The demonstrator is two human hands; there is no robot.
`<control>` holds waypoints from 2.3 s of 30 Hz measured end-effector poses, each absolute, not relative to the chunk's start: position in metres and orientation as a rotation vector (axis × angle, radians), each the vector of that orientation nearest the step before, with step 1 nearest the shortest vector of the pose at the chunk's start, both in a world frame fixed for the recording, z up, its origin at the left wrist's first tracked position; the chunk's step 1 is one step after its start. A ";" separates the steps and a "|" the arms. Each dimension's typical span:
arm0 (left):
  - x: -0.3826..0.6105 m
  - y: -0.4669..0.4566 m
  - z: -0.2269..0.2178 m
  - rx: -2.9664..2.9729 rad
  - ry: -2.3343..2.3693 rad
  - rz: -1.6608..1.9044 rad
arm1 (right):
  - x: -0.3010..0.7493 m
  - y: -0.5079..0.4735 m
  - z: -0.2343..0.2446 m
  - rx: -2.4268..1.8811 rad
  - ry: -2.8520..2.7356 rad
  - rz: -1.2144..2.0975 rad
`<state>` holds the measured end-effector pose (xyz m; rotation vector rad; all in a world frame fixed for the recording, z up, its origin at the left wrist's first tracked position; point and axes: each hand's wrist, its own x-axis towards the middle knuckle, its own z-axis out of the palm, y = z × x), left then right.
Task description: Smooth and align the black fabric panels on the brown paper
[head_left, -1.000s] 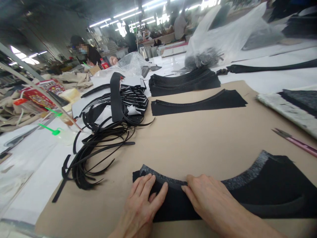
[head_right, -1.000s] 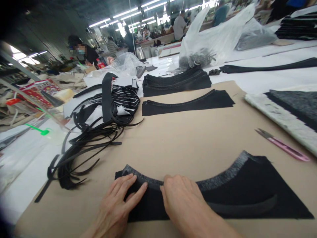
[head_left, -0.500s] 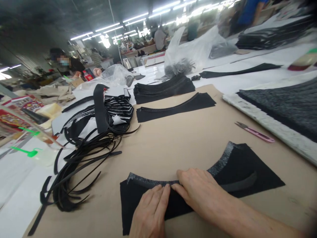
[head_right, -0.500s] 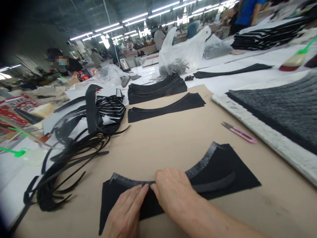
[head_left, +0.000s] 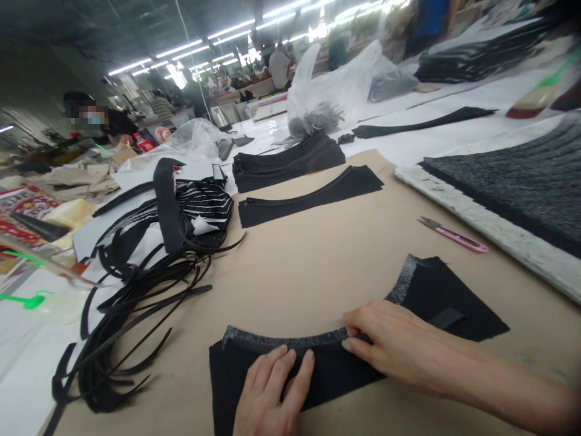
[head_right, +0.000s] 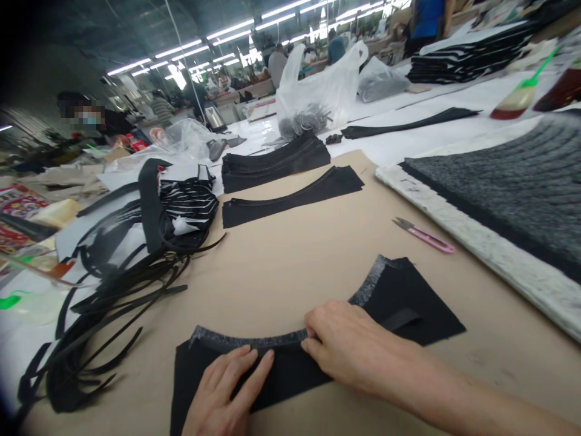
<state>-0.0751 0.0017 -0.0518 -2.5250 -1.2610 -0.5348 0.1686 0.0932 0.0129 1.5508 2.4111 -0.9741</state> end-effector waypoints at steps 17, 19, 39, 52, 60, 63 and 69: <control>-0.059 -0.003 -0.057 -2.412 -1.418 -0.629 | 0.158 0.093 0.015 1.553 2.380 -0.780; -0.058 -0.004 -0.055 -2.390 -1.426 -0.586 | 0.156 0.091 0.016 1.565 2.374 -0.720; 0.010 0.008 -0.075 -2.282 -1.361 -0.926 | 0.207 0.103 0.031 1.636 2.384 -0.916; 0.006 0.011 -0.065 -2.348 -1.312 -0.656 | 0.214 0.110 0.025 1.546 2.461 -0.773; 0.006 0.013 -0.063 -2.378 -1.310 -0.622 | 0.202 0.107 0.037 1.553 2.375 -0.633; 0.008 0.014 -0.057 -2.396 -1.323 -0.593 | 0.204 0.106 0.034 1.562 2.377 -0.604; 0.027 0.022 -0.051 -2.370 -1.262 -0.726 | 0.207 0.098 0.024 1.569 2.479 -0.522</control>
